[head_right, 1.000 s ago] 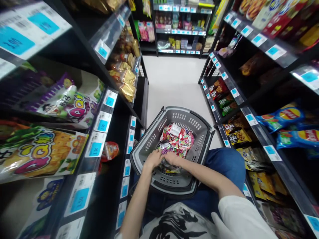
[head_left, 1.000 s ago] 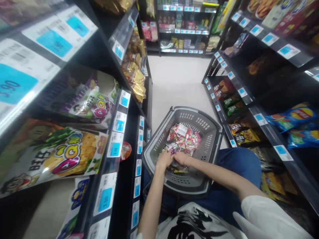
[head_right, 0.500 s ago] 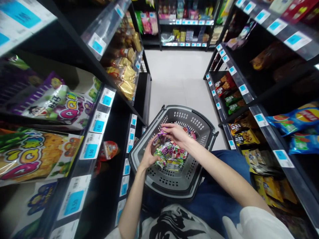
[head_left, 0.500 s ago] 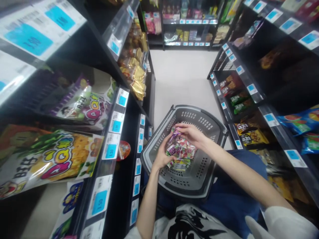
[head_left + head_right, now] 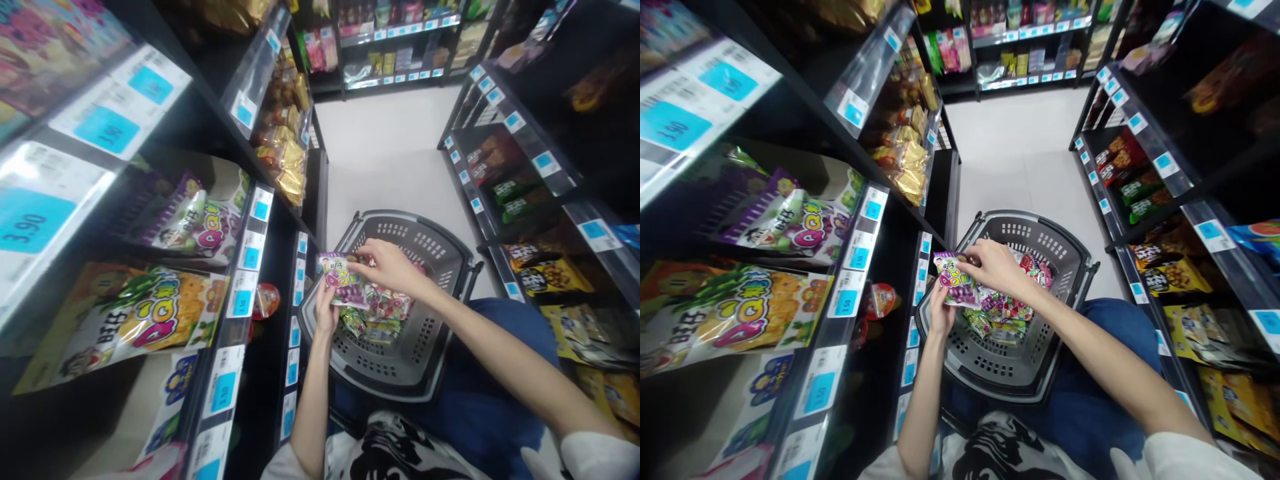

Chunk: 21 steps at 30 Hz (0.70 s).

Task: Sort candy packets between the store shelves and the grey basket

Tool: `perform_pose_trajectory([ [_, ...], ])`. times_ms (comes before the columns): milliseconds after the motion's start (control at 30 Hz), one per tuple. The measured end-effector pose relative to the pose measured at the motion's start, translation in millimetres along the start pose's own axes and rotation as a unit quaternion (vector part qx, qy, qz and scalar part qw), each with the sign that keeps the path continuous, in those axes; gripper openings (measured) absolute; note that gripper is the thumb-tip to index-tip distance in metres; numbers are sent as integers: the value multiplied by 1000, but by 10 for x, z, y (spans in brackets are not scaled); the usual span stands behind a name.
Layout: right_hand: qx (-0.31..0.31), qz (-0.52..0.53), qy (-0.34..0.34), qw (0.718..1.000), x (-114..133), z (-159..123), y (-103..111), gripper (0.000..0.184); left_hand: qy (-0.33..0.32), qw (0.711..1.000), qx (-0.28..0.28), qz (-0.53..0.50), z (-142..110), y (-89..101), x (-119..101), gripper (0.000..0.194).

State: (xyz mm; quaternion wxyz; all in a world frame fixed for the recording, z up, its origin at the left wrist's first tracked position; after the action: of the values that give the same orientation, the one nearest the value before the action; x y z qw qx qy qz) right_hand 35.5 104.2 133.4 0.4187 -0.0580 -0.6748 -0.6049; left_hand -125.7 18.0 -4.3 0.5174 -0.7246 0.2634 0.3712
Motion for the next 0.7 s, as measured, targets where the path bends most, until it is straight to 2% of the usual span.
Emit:
perform_pose_trajectory([
  [67,-13,-10,12,1000,-26,-26,-13,28,9,1000,16,-9,-13,3,14,56],
  [133,2,43,3,999,-57,-30,-81,25,12,999,32,5,-22,39,57,62],
  [233,50,185,-76,978,-102,1,-201,27,-12,997,52,57,-24,109,118,79],
  [300,51,316,-163,933,-117,27,-247,29,-29,994,69,80,-15,126,133,82],
  [367,28,439,-239,866,-110,47,-266,23,-34,994,73,79,-6,116,126,79],
  [433,11,518,-287,806,-91,58,-276,19,-34,996,59,65,-3,95,103,79],
  [467,8,541,-302,785,-82,61,-281,19,-32,997,52,56,-5,84,90,79],
  [567,3,570,-326,754,-80,64,-304,19,-21,998,45,28,-21,56,61,77],
  [700,-9,578,-336,744,-120,75,-345,17,-12,999,44,2,-30,46,53,73],
])
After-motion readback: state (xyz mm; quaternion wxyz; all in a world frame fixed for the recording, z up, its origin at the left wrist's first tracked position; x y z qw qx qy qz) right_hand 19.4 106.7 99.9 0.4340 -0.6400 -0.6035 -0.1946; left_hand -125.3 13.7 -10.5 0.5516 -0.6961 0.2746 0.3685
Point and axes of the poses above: each hand's wrist, its own z-axis towards the middle knuckle, its own y-axis out of the back of the hand, x = y × z, the point moved 2 cm from there along z, towards the middle knuckle, and after that the axes turned 10 degrees about -z, right-handed, at the moved point
